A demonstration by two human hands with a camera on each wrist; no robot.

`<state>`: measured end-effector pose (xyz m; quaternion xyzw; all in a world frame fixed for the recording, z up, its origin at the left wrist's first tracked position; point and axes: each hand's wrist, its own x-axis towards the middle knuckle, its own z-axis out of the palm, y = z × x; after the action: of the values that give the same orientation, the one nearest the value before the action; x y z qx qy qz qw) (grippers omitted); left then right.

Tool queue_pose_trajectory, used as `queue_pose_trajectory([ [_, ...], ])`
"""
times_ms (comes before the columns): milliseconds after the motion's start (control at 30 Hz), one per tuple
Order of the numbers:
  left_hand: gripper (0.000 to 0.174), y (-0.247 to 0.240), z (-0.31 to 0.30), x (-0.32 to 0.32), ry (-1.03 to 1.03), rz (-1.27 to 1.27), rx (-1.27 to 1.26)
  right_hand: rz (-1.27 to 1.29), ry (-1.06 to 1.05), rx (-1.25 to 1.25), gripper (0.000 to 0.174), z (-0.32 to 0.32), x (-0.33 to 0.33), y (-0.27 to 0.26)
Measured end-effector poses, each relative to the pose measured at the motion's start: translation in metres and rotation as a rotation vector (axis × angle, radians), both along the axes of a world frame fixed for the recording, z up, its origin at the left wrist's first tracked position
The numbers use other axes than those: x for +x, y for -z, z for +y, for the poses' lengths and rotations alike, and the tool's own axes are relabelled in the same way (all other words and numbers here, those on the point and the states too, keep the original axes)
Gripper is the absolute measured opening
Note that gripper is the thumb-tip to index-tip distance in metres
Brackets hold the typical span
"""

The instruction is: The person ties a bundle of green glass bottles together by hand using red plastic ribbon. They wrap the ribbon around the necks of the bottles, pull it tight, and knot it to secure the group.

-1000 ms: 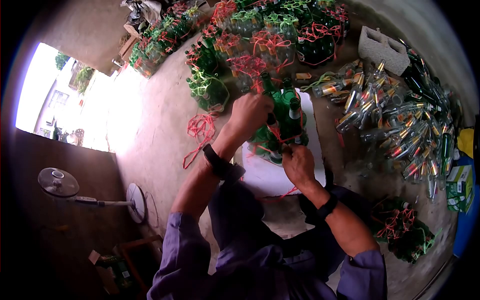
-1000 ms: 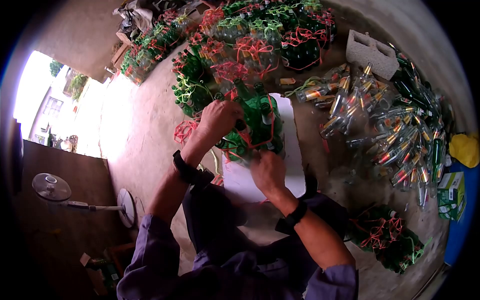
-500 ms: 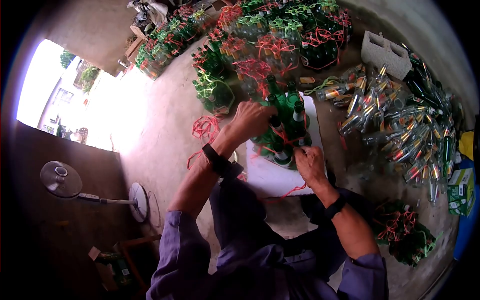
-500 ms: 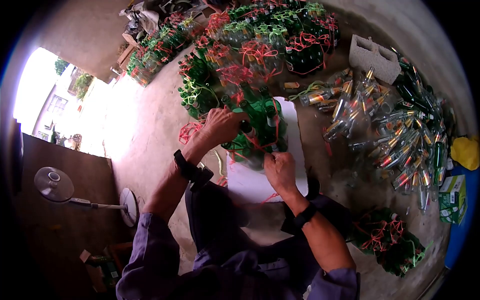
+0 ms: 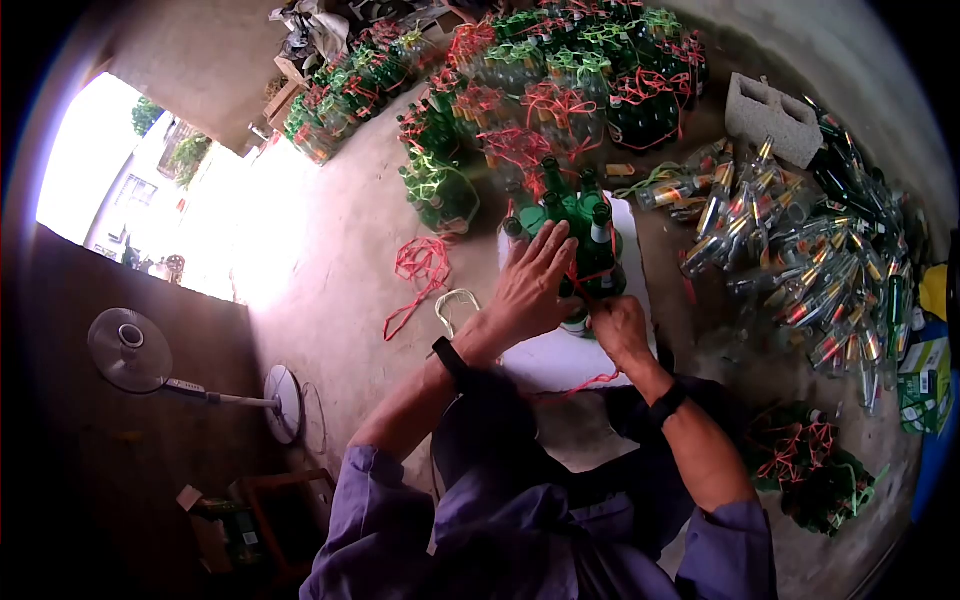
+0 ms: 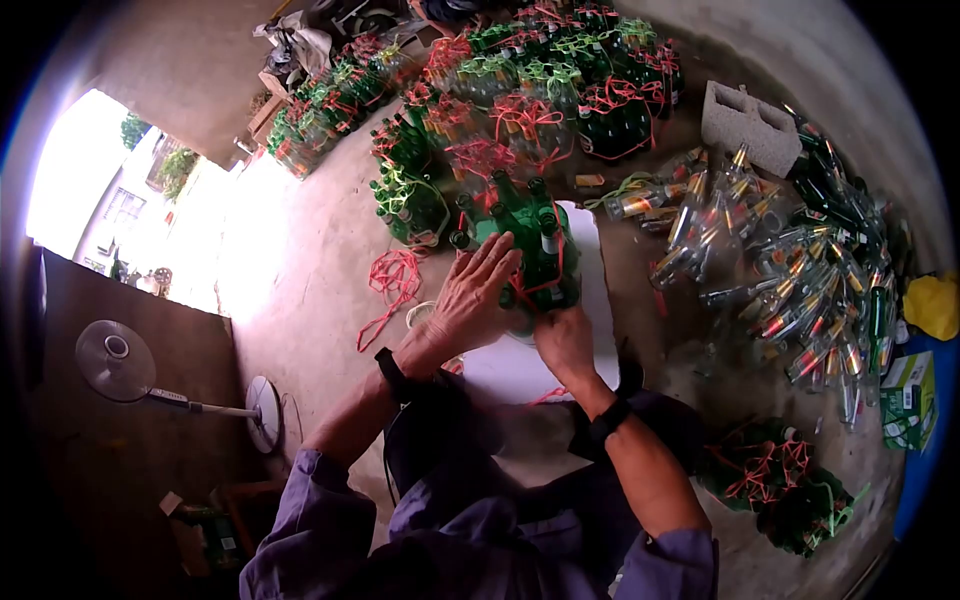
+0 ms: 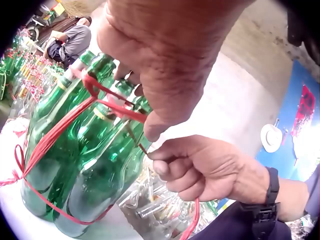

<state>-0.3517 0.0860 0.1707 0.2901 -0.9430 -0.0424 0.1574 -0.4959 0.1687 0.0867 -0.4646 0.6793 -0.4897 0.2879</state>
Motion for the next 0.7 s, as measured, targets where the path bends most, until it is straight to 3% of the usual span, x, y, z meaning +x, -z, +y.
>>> queue_pose_trajectory([
  [67, 0.078, 0.01, 0.003, -0.002, -0.045, 0.01, -0.031, 0.032, 0.003, -0.013, 0.03, 0.002, -0.001, 0.0],
  [133, 0.073, 0.013, 0.008, -0.004, -0.081, 0.02, -0.116, 0.108, -0.086, -0.025, 0.013, 0.005, -0.007, 0.002],
  [167, 0.073, 0.015, 0.009, -0.003, -0.084, 0.021, -0.112, 0.11, -0.089, -0.02, 0.013, 0.006, -0.01, 0.006],
  [233, 0.067, 0.015, 0.009, -0.004, -0.112, 0.043, -0.079, 0.56, -0.187, -0.23, 0.009, 0.008, -0.016, 0.011],
  [367, 0.067, 0.015, 0.012, -0.005, -0.137, 0.056, -0.051, 0.619, -0.191, -0.33, 0.01, 0.011, -0.018, 0.016],
  [433, 0.066, 0.012, 0.015, -0.007, -0.184, 0.008, 0.001, 0.506, -0.157, -0.382, 0.011, 0.009, -0.02, 0.028],
  [567, 0.065, 0.013, 0.017, -0.008, -0.2, 0.033, 0.016, 0.5, -0.202, -0.305, 0.011, 0.011, -0.023, 0.03],
  [633, 0.064, 0.012, 0.018, -0.008, -0.225, 0.027, 0.02, 0.712, -0.239, -0.382, 0.01, 0.015, -0.026, 0.025],
  [700, 0.064, 0.013, 0.017, -0.006, -0.222, 0.036, 0.014, 0.621, -0.26, -0.314, 0.009, 0.015, -0.026, 0.022],
])
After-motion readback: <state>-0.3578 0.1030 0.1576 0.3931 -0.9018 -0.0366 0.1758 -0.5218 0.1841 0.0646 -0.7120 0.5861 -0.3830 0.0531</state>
